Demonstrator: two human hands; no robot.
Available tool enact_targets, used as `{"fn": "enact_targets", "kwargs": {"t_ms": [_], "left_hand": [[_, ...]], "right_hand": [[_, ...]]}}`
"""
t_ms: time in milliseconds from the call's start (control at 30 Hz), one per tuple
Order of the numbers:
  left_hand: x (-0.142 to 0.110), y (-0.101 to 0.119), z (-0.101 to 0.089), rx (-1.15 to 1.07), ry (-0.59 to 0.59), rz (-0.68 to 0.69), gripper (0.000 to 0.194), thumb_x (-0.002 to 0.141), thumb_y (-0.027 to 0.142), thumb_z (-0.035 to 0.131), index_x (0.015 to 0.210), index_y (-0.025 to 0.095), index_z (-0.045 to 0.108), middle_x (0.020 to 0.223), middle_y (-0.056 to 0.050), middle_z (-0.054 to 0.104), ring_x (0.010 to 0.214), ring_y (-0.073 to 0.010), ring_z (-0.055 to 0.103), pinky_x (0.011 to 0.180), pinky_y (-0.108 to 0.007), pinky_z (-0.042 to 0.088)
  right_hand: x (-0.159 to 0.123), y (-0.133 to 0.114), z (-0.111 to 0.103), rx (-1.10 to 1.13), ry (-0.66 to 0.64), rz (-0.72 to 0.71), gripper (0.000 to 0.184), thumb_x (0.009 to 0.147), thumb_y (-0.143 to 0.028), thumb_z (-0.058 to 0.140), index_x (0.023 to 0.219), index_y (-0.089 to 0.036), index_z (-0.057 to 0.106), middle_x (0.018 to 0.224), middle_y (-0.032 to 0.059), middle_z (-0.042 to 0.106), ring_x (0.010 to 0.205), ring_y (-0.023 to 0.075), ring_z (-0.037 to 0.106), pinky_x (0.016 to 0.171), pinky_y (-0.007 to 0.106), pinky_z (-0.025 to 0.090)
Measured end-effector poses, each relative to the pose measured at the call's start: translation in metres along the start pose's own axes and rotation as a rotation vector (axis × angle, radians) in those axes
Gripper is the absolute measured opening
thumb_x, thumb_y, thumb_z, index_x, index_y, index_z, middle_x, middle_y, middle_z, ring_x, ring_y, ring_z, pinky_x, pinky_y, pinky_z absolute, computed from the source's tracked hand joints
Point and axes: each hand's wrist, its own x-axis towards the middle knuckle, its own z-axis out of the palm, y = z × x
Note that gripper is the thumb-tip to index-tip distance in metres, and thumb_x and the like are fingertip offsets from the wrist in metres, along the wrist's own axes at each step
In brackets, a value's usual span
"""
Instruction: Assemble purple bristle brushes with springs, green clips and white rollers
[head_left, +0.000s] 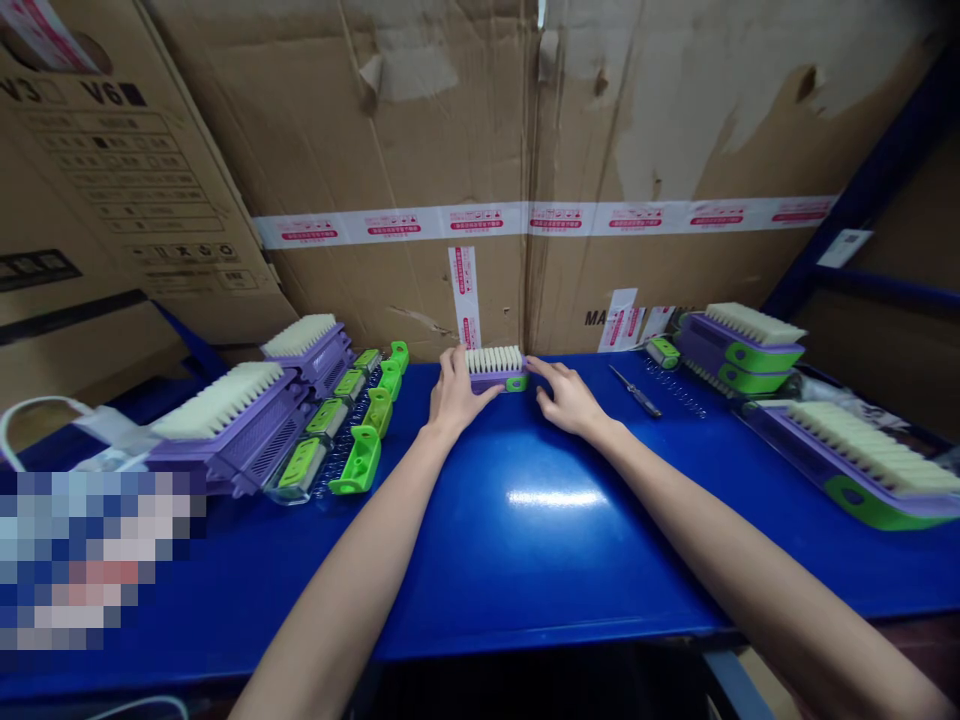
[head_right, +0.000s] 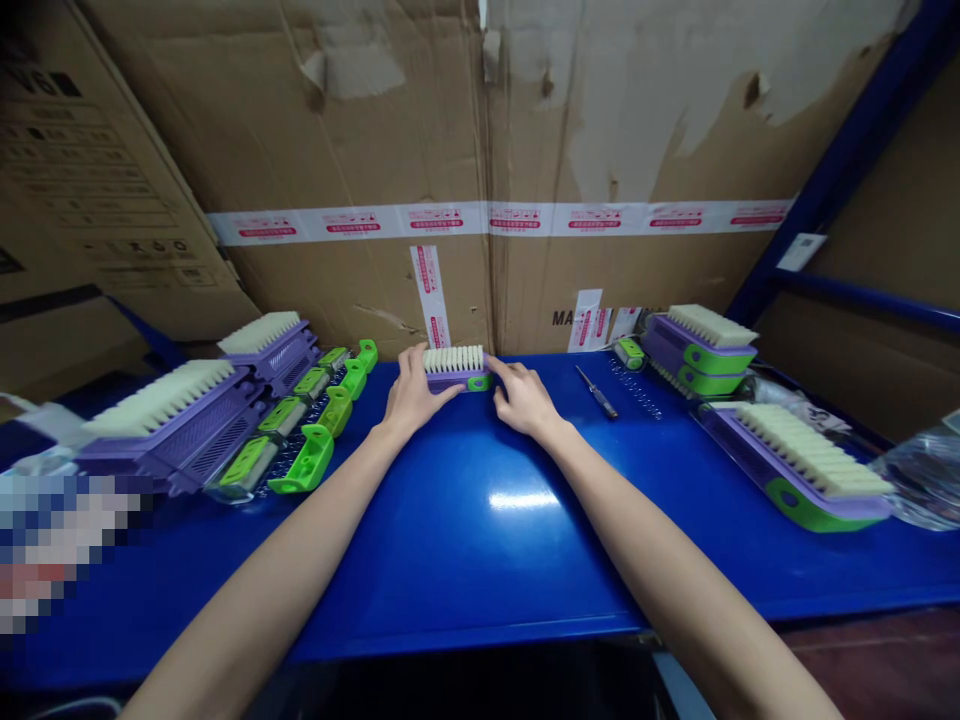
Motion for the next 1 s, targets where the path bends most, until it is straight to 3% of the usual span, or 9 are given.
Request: {"fn": "enact_targets", "kwargs": {"t_ms": [167,300,400,533,633,867,1000], "left_hand": [[0.0,0.003,-0.003,0.054,0.043,0.067,0.074,0.075,0.051,0.066,0.134,0.018,0.035,0.131,-0.017,0.047,0.113,-0.0333,0.058,0.09,-0.046,0.049],[0.002,0.007,-0.009,0.043,0.153,0.021,0.04,0.092,0.042,0.042,0.124,0.019,0.045,0.117,-0.013,0.06,0.103,-0.0269,0.063,0.085,-0.038,0.05],[0.002,0.007,-0.011,-0.006,0.207,-0.032,0.032,0.095,0.034,0.032,0.119,0.02,0.048,0.106,-0.01,0.065,0.095,-0.0239,0.066,0.078,-0.035,0.051],[0.002,0.003,-0.01,-0.02,0.174,-0.02,0.032,0.092,0.019,0.032,0.12,0.021,0.048,0.106,-0.01,0.065,0.099,-0.0242,0.063,0.081,-0.037,0.051],[0.002,-0.001,-0.009,0.004,0.164,0.061,0.038,0.087,0.014,0.036,0.123,0.019,0.048,0.114,-0.013,0.06,0.11,-0.0257,0.056,0.089,-0.04,0.049],[0.0,-0.001,-0.007,0.068,0.065,0.291,0.047,0.079,0.029,0.058,0.125,0.02,0.051,0.141,-0.015,0.041,0.132,-0.0325,0.037,0.105,-0.051,0.034],[0.0,0.002,-0.007,0.08,-0.017,0.345,0.043,0.082,0.042,0.059,0.119,0.02,0.054,0.14,-0.014,0.047,0.134,-0.0297,0.038,0.112,-0.053,0.021]], "right_hand": [[0.0,0.002,-0.003,-0.056,0.058,0.072,0.055,0.081,-0.013,0.041,0.136,-0.013,0.045,0.124,0.0132,0.062,0.115,0.0273,0.054,0.098,0.045,0.043],[0.001,-0.001,-0.004,-0.069,0.154,0.067,0.053,0.08,-0.011,0.04,0.132,-0.013,0.051,0.114,0.0128,0.066,0.106,0.0278,0.056,0.093,0.045,0.043],[0.001,-0.004,-0.006,-0.073,0.189,0.057,0.051,0.08,-0.011,0.039,0.129,-0.015,0.053,0.103,0.0108,0.069,0.097,0.0274,0.058,0.089,0.044,0.042],[0.0,-0.007,-0.007,-0.095,0.191,0.038,0.046,0.083,-0.014,0.039,0.126,-0.013,0.054,0.097,0.0102,0.069,0.093,0.0263,0.059,0.085,0.041,0.042],[0.0,-0.008,-0.007,-0.11,0.181,0.034,0.043,0.086,-0.017,0.039,0.126,-0.013,0.054,0.098,0.0107,0.069,0.094,0.0262,0.059,0.084,0.04,0.041],[0.001,-0.006,-0.006,-0.092,0.111,0.083,0.044,0.092,-0.03,0.04,0.132,-0.015,0.048,0.106,0.0115,0.069,0.102,0.0285,0.058,0.088,0.044,0.041],[-0.001,-0.004,-0.002,-0.082,0.061,0.086,0.055,0.091,-0.044,0.045,0.139,-0.019,0.041,0.118,0.0127,0.065,0.111,0.0316,0.054,0.093,0.049,0.04]]}}
